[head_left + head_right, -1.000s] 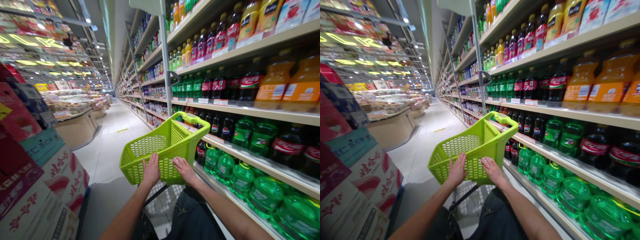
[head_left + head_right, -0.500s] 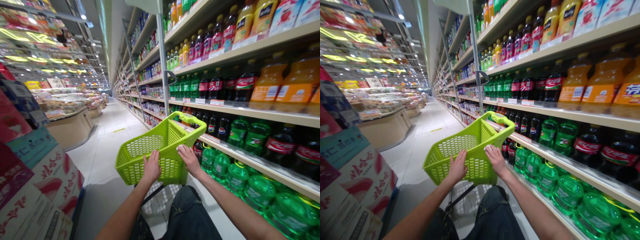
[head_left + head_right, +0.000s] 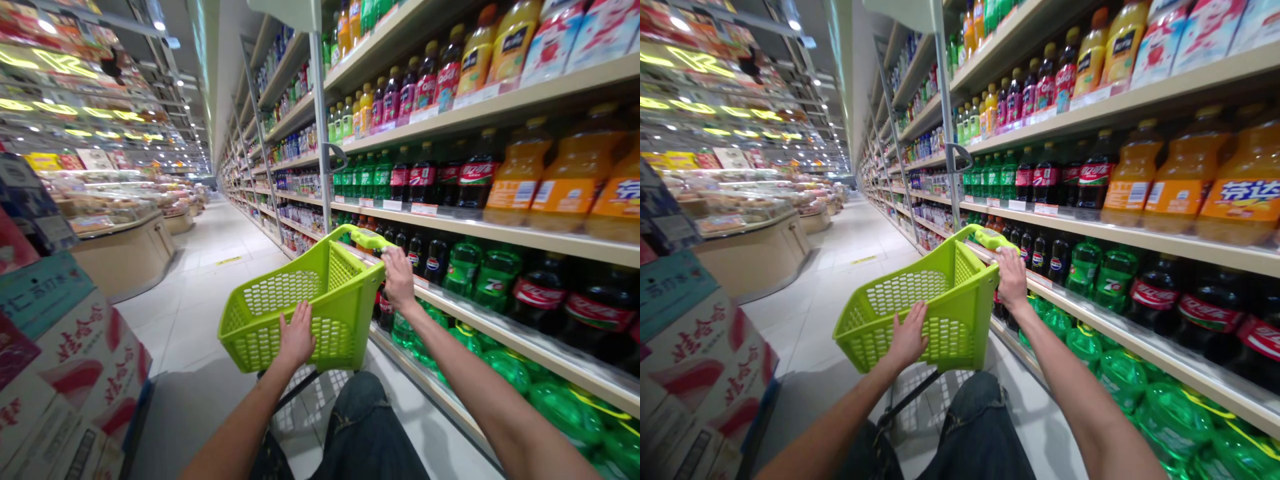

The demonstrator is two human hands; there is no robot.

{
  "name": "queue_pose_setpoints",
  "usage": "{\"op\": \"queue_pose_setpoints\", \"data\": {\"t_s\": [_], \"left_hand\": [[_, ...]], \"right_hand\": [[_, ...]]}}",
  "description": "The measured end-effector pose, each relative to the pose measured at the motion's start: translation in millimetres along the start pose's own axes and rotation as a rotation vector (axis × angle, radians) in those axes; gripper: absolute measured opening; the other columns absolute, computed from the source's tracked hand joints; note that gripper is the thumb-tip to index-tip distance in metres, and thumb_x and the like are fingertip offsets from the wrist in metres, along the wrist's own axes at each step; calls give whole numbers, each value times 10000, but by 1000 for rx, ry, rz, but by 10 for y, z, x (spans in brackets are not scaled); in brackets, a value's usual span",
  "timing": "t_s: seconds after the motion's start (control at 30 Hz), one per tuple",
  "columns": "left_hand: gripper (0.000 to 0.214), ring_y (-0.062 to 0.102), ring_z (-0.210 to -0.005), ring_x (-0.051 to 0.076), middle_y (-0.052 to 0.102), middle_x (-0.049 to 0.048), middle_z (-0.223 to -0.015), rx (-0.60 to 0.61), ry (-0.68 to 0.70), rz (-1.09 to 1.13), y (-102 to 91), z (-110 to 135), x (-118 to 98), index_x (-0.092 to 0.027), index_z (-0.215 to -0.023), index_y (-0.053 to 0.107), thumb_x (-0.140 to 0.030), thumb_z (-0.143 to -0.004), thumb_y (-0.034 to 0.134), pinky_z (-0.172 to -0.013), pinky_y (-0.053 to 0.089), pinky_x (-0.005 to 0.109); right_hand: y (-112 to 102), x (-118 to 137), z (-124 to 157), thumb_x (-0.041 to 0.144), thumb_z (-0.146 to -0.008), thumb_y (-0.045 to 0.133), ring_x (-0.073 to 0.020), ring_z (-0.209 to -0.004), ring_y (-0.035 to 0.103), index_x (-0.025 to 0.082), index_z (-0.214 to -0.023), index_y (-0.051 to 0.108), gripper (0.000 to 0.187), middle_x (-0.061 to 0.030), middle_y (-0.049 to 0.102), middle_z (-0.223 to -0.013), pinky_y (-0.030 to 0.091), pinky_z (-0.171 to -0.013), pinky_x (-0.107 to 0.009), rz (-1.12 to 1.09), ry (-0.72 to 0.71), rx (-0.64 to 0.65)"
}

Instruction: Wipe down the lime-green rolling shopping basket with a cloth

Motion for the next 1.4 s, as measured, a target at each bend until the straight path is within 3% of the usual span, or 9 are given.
{"op": "queue_pose_setpoints", "data": {"t_s": [0.1,0.27,0.5,0.7,0.9,0.97,1.1,1.3,1.4], "left_hand": [[697,132,-1324,233,165,75,-1442,7,-6,22,-8,2,-16,-139,-1345,236,-197,-678,432,-1027,148,553],[695,140,-1324,224,173,63,-1440,-18,7,26,9,22,28,-149,-1342,250,-172,-669,422,-1034,146,542],[709,123,-1328,199,139,48,-1446,-37,2,57,60,63,11,-135,-1346,238,-177,-660,412,-1044,141,526],[719,126,-1327,215,166,66,-1443,-14,-38,45,81,98,177,-124,-1355,208,-181,-668,413,-1047,135,518],[736,91,-1331,232,140,59,-1449,-9,-112,28,148,155,360,-135,-1363,180,-192,-671,423,-1034,133,542],[738,91,-1331,233,130,57,-1450,-7,-122,49,159,162,352,-145,-1364,180,-198,-672,428,-1034,129,545],[728,103,-1330,223,138,59,-1448,2,-109,67,137,202,401,-156,-1362,190,-186,-674,427,-1043,114,534],[728,112,-1328,220,140,68,-1446,17,-182,70,105,303,543,-141,-1354,208,-182,-666,440,-1038,109,548],[736,87,-1331,239,127,74,-1449,16,-191,73,119,313,531,-126,-1358,191,-202,-669,440,-1030,120,560]], "right_hand": [[23,-28,-94,77,-835,275,-204,-1314,178,118,-1172,518,418,-117,446,-1299,239,-1048,-465,-11,42,-18],[89,222,379,61,-842,299,-123,-1280,272,260,-1165,515,437,-1,477,-1283,352,-1006,-375,-176,-462,223],[-25,-168,-239,84,-830,326,-240,-1299,224,154,-1162,527,395,-120,475,-1272,291,-991,-518,12,15,-6],[100,360,-112,119,-860,355,-169,-1261,304,216,-1124,554,345,-42,540,-1213,321,-1015,-417,-238,-496,263],[107,222,-370,45,-813,314,-223,-1258,304,176,-1167,526,433,-86,525,-1208,269,-1032,-480,-123,-74,85],[198,427,-230,56,-819,331,-221,-1240,340,190,-1151,539,415,-74,542,-1192,317,-1008,-463,-159,-162,127],[332,953,134,97,-854,345,-166,-1222,370,265,-1124,551,379,-5,564,-1181,381,-973,-392,-319,-583,311],[297,759,-83,44,-812,345,-233,-1277,272,198,-1174,515,428,-83,479,-1272,284,-1004,-508,-155,-150,155],[404,1019,58,34,-812,344,-220,-1254,314,175,-1117,559,400,-88,535,-1209,333,-990,-465,-201,-291,182]]}}
Point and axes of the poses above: each hand's wrist, its own z-axis away from the middle knuckle, its own y-axis out of the palm, x = y × z, the point moved 2 cm from there along -z, towards the middle knuckle
